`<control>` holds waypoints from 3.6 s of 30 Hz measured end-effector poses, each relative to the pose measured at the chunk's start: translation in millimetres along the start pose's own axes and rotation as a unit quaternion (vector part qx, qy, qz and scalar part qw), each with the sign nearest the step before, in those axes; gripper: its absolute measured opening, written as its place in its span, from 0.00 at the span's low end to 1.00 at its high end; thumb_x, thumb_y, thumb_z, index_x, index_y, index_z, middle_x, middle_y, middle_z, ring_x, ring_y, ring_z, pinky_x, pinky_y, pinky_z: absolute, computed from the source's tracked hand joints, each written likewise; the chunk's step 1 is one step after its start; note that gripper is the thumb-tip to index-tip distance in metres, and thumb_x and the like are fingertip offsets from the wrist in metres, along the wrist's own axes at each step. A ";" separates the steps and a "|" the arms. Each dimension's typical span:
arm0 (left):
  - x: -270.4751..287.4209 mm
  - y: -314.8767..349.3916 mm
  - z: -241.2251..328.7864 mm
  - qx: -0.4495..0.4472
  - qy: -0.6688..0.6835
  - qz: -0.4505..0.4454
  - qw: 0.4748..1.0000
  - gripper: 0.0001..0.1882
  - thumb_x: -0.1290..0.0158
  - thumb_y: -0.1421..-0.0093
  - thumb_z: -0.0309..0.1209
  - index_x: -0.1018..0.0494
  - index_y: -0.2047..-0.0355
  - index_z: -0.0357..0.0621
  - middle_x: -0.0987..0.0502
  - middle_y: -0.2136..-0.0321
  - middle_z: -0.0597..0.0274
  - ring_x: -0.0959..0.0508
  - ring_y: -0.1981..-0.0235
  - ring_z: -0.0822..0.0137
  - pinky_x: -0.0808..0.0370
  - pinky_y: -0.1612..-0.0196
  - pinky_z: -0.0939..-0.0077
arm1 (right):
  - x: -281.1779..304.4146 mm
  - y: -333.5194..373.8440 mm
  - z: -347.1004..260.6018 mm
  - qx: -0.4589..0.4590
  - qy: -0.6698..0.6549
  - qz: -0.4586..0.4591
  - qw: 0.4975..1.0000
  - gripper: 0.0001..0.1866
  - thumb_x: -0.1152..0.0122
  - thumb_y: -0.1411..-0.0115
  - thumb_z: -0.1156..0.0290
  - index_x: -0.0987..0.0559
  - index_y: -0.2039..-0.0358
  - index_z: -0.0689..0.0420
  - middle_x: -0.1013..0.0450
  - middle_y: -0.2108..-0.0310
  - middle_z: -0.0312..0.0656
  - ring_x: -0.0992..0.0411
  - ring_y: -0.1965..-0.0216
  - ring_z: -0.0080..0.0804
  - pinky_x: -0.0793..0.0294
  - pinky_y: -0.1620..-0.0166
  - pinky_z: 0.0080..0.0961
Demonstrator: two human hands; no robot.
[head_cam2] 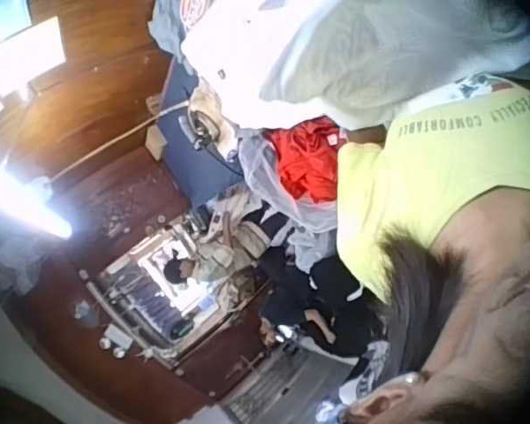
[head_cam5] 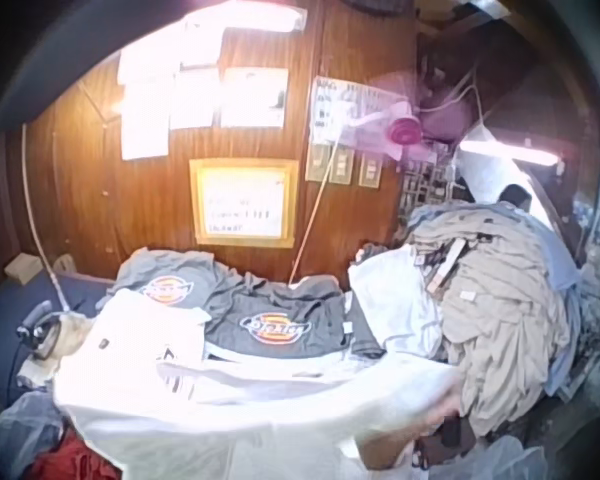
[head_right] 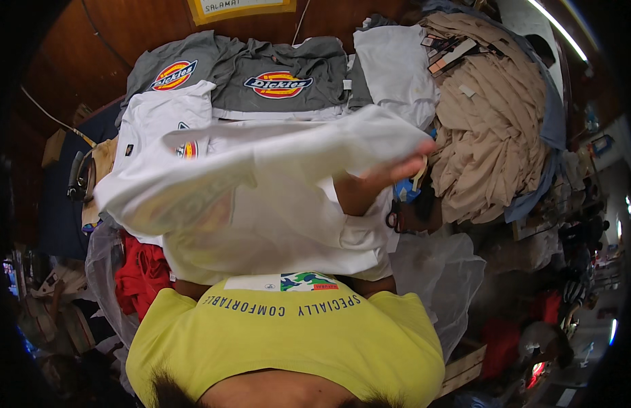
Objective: The person trims threads from white t-shirts using shears and folds them into stacks at a work table.
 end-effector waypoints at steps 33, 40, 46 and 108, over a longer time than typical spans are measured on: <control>141.4 -139.6 -86.2 -0.057 -0.212 0.271 0.937 0.25 0.42 0.55 0.24 0.34 0.54 0.35 0.29 0.58 0.51 0.29 0.57 0.61 0.33 0.54 0.72 | -97.9 -11.2 240.1 -0.430 -0.181 -0.250 0.848 0.19 0.49 0.44 0.72 0.31 0.51 0.62 0.28 0.62 0.41 0.29 0.65 0.30 0.30 0.60 0.21; -22.7 26.1 -134.6 -0.101 -0.419 -0.236 0.871 0.36 0.54 0.61 0.11 0.35 0.48 0.52 0.34 0.51 0.57 0.37 0.47 0.54 0.45 0.41 0.63 | 12.8 205.1 125.8 -0.297 -0.125 -0.777 0.541 0.16 0.32 0.55 0.63 0.24 0.66 0.54 0.30 0.62 0.37 0.33 0.57 0.29 0.35 0.53 0.27; -37.2 31.2 -103.8 -0.139 -0.510 -0.319 0.786 0.28 0.48 0.60 0.17 0.33 0.56 0.53 0.29 0.62 0.63 0.33 0.54 0.60 0.43 0.45 0.61 | 41.2 210.4 68.6 -0.183 -0.067 -0.780 0.595 0.20 0.30 0.63 0.62 0.25 0.68 0.55 0.36 0.54 0.38 0.42 0.48 0.40 0.41 0.49 0.37; 55.8 128.0 -136.7 0.426 0.135 -0.056 0.893 0.35 0.45 0.49 0.27 0.46 0.42 0.46 0.30 0.57 0.63 0.27 0.58 0.66 0.25 0.59 0.67 | 64.6 219.0 113.9 -0.304 0.160 -0.639 0.688 0.28 0.32 0.60 0.65 0.31 0.57 0.51 0.33 0.57 0.44 0.34 0.55 0.45 0.34 0.56 0.35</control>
Point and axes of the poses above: each hand's wrist, its own y-axis away from the middle knuckle, its own x-axis out of the back of the hand, z = x × y, the point moved 7 cm from there along -y, towards the middle knuckle
